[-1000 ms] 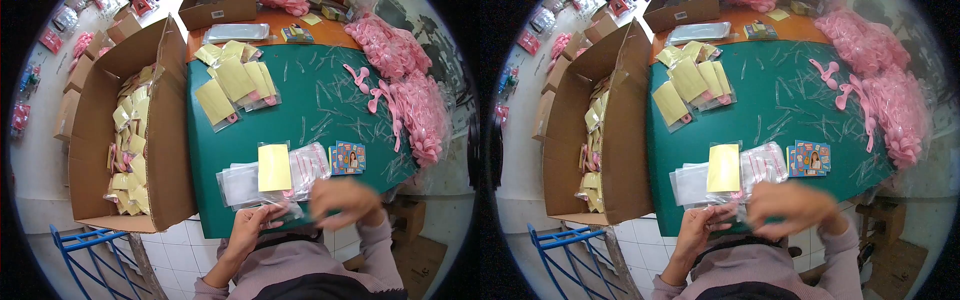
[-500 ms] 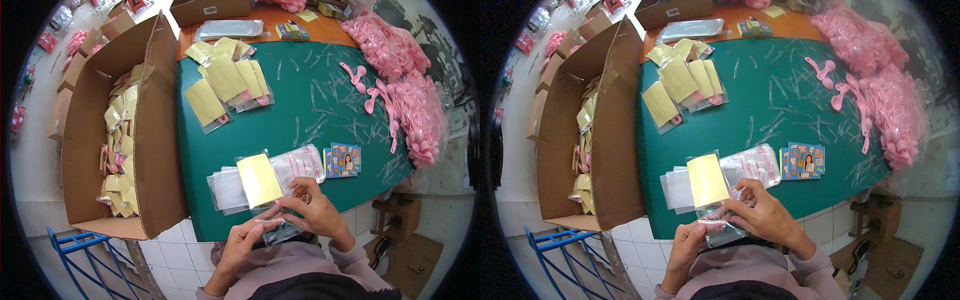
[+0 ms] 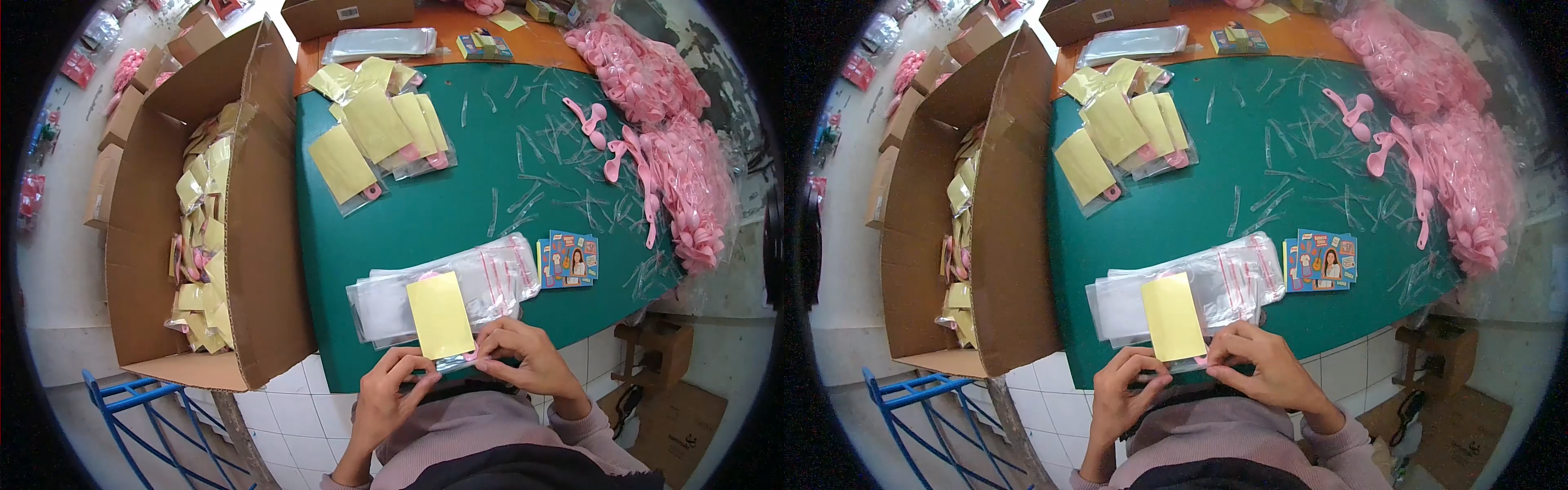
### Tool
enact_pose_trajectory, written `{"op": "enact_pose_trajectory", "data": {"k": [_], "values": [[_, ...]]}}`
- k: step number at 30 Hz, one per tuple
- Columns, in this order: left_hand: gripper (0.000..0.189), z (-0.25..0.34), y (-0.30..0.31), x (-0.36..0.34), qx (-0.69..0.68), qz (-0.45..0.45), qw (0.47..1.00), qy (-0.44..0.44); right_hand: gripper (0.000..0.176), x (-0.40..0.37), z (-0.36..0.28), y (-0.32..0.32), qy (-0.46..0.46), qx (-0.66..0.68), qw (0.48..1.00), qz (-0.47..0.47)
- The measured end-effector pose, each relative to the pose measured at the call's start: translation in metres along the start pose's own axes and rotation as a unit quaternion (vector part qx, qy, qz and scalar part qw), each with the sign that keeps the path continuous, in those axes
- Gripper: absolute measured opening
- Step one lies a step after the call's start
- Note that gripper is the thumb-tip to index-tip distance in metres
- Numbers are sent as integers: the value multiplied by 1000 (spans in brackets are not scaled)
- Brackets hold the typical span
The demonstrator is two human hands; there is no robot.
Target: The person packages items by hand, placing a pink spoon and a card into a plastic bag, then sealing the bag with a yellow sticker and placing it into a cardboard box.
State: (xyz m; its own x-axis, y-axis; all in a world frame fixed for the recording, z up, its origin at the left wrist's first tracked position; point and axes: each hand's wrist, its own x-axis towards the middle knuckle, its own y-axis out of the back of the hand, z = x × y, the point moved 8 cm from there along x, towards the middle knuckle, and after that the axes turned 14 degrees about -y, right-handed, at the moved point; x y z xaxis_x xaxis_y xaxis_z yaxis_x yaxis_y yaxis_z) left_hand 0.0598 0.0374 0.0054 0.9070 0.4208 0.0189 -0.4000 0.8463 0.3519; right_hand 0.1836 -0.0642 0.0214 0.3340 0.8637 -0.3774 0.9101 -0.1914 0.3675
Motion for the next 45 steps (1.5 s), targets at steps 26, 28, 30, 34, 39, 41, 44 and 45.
{"op": "enact_pose_trajectory", "data": {"k": [26, 28, 30, 34, 39, 41, 44, 45], "values": [[54, 24, 36, 63, -35, 130, 986, -101, 26, 21, -32, 63, 78, -24, 976, 200], [61, 16, 53, 94, -49, 141, 985, -88, 24, 46, -35, 114, 97, -120, 960, 233], [65, 13, 73, 107, 109, 207, 967, -106, 20, 74, -12, 186, 57, -233, 922, 304], [46, 25, 40, 103, 171, 60, 972, -149, 21, 108, 53, 292, 45, -400, 841, 361], [43, 22, 3, 99, 252, 17, 943, -218, 15, 108, 63, 292, -39, -556, 746, 365], [39, 20, -4, 103, 275, -18, 936, -217, 14, 101, 65, 283, -11, -585, 727, 361], [31, 17, -12, 109, 281, -62, 932, -221, 14, 93, 57, 269, 33, -629, 698, 341], [25, 16, -13, 110, 265, -69, 936, -219, 16, 91, 54, 262, 52, -644, 693, 320]]}}
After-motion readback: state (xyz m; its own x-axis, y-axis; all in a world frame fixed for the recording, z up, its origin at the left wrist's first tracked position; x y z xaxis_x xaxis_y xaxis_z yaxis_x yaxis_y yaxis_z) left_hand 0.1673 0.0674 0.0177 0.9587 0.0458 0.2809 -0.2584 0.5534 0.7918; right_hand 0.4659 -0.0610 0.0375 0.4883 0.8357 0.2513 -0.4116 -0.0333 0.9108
